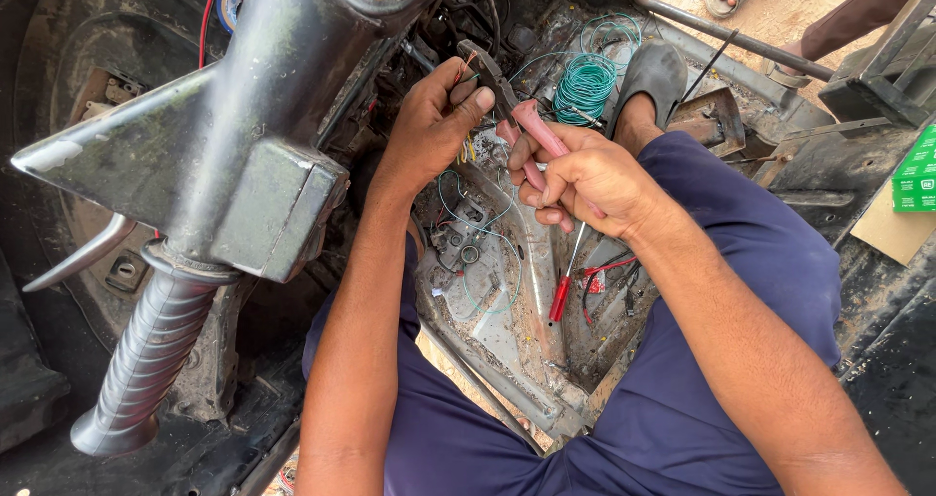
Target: The person sits on the motorcycle and works on the wiring near the handlebars. They strip wire insulation, twist wires together, and use pliers and a screwdriver to connect and secure the electrical components.
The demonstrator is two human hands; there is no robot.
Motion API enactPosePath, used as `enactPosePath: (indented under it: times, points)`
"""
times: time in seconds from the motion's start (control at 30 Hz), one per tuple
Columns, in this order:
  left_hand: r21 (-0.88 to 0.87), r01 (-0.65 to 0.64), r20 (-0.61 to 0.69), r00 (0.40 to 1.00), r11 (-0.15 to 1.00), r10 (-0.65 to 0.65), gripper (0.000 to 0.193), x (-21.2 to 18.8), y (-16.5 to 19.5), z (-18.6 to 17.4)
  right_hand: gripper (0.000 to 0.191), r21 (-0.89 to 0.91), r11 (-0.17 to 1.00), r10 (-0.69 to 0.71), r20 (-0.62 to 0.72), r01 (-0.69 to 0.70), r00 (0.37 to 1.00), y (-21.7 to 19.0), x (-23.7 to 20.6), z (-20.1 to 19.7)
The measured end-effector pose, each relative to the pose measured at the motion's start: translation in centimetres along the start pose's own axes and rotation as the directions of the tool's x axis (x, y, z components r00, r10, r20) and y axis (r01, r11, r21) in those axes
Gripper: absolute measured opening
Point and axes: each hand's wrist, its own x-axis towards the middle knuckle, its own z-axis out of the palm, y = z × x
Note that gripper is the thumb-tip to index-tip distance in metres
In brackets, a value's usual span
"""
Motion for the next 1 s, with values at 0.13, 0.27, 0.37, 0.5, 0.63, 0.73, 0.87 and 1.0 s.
enactPosePath:
  times: [0.13, 0.27, 0.37, 0.5, 0.63, 0.73, 0.87, 1.0]
  points:
    - [-0.004, 0.019, -0.004, 1.000, 1.000, -0.019, 0.029, -0.1, 0.2, 0.0, 0.047, 0.020, 1.000, -0.005, 0.013, 0.005, 1.000, 0.2, 0.0, 0.1]
    - [0.065, -0.008, -0.033, 0.999, 0.998, 0.010, 0.031, 0.0, 0.2, -0.1, 0.052, 0.008, 1.000, -0.018, -0.016, 0.018, 1.000, 0.2, 0.0, 0.3]
    - [0.106, -0.022, -0.048, 0.999, 0.994, 0.027, 0.034, 0.0, 0.0, -0.2, 0.051, -0.015, 1.000, -0.017, -0.037, 0.016, 0.999, 0.2, 0.0, 0.5]
    - [0.149, -0.030, -0.066, 0.997, 0.988, 0.040, 0.042, 0.1, -0.2, -0.2, 0.051, -0.021, 0.999, -0.032, -0.035, 0.031, 0.999, 0.4, 0.1, 0.6]
    - [0.160, -0.021, -0.071, 0.997, 0.987, 0.032, 0.044, 0.1, -0.3, -0.3, 0.052, -0.063, 0.998, -0.034, -0.090, 0.028, 0.995, 0.8, 0.2, 0.5]
    - [0.165, -0.038, -0.075, 0.996, 0.986, 0.051, 0.043, 0.0, -0.3, -0.4, 0.052, -0.060, 0.998, -0.033, -0.110, 0.026, 0.993, 1.0, 0.2, 0.5]
    - [0.203, 0.006, -0.289, 0.956, 0.979, 0.054, 0.049, 0.0, -0.4, 0.9, 0.057, 0.136, 0.989, -0.054, -0.068, 0.063, 0.996, 0.9, 0.1, 1.0]
    - [0.096, -0.177, -0.261, 0.945, 0.980, 0.196, 0.038, 0.2, -0.9, 2.4, 0.058, 0.315, 0.945, -0.045, -0.145, 0.089, 0.988, 0.6, 0.2, 0.5]
